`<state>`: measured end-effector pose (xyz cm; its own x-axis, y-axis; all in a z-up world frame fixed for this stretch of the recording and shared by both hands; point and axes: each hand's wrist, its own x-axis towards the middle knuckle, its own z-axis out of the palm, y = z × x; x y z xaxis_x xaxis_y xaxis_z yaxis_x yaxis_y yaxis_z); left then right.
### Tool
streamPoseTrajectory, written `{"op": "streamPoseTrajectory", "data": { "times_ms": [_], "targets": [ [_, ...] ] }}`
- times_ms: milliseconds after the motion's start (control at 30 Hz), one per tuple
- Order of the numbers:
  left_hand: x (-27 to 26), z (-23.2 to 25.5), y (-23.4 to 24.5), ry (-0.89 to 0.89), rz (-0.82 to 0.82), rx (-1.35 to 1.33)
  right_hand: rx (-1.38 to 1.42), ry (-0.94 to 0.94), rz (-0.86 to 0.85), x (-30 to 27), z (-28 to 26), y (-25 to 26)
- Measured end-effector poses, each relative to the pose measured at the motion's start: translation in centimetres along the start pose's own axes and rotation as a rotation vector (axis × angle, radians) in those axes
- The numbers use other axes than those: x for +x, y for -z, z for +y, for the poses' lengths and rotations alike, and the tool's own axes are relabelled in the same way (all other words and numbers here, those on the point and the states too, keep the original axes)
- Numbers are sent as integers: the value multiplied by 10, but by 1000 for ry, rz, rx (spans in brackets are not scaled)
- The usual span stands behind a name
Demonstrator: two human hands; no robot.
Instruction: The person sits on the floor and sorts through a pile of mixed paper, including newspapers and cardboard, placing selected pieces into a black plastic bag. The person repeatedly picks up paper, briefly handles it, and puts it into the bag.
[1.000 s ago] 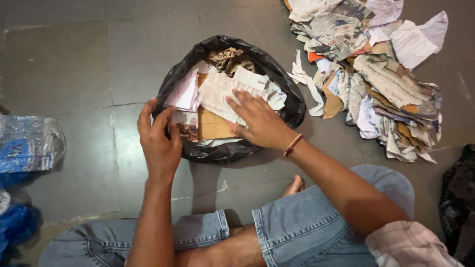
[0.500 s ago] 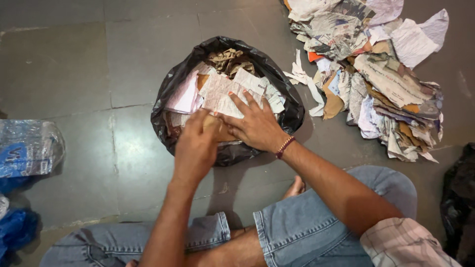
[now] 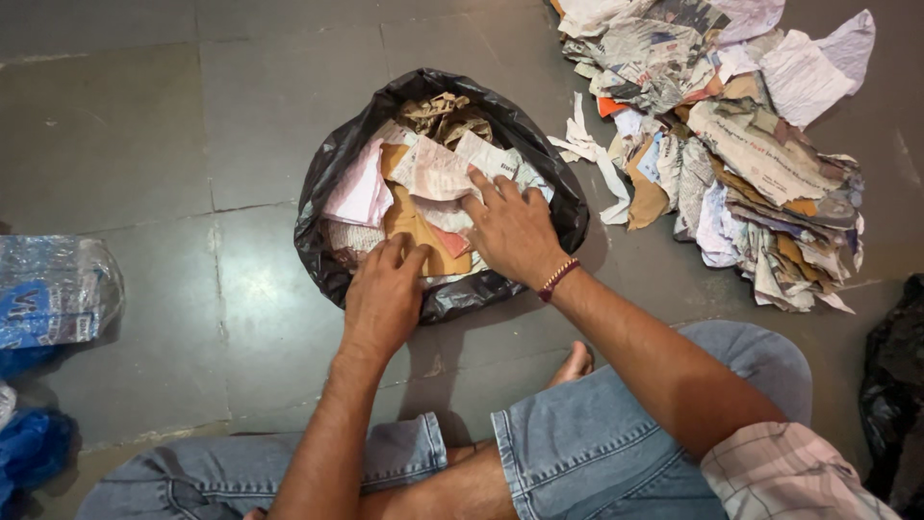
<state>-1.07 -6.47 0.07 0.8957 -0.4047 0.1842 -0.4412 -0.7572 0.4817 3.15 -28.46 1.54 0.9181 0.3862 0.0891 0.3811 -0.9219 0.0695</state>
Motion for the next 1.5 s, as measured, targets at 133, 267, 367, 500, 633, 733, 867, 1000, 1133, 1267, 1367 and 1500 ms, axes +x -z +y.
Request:
{"op": "streamPoseTrajectory", "data": {
  "times_ms": [133, 267, 367, 500, 633, 733, 867, 1000, 1133, 1267, 1367, 1500],
  "targets": [
    [-1, -5, -5, -11, 36, -1, -15, 183, 262, -2, -7, 9],
    [-1, -9, -10, -17, 29, -1, 30, 198, 179, 1, -13, 9],
    [-1, -9, -11, -29, 40, 14, -42, 170, 62, 1, -8, 3],
    [-1, -7, -9, -3, 6, -17, -1, 98, -3, 3, 4, -10],
    [0, -6, -7, 18, -7, -31, 83, -21, 53, -1, 13, -19],
    [0, -5, -7, 13, 10, -17, 36, -201, -75, -3, 17, -22],
    [-1, -4, -6, 34, -6, -27, 44, -328, -223, -9, 19, -14],
    [-1, -4, -4, 40, -11, -46, 254, -308, -306, -1, 35, 8],
    [0, -2, -2, 41, -23, -47, 411, -183, -275, 2, 64, 35],
    [1, 2, 2, 31, 48, -55, 454, -94, 23, -2, 94, 45],
    [11, 12, 1, -17, 166, -100, 455, -212, 216, -11, 112, 33],
    [36, 32, -10, -130, 188, -142, 462, -359, 48, -6, 121, -3]
  ]
}}
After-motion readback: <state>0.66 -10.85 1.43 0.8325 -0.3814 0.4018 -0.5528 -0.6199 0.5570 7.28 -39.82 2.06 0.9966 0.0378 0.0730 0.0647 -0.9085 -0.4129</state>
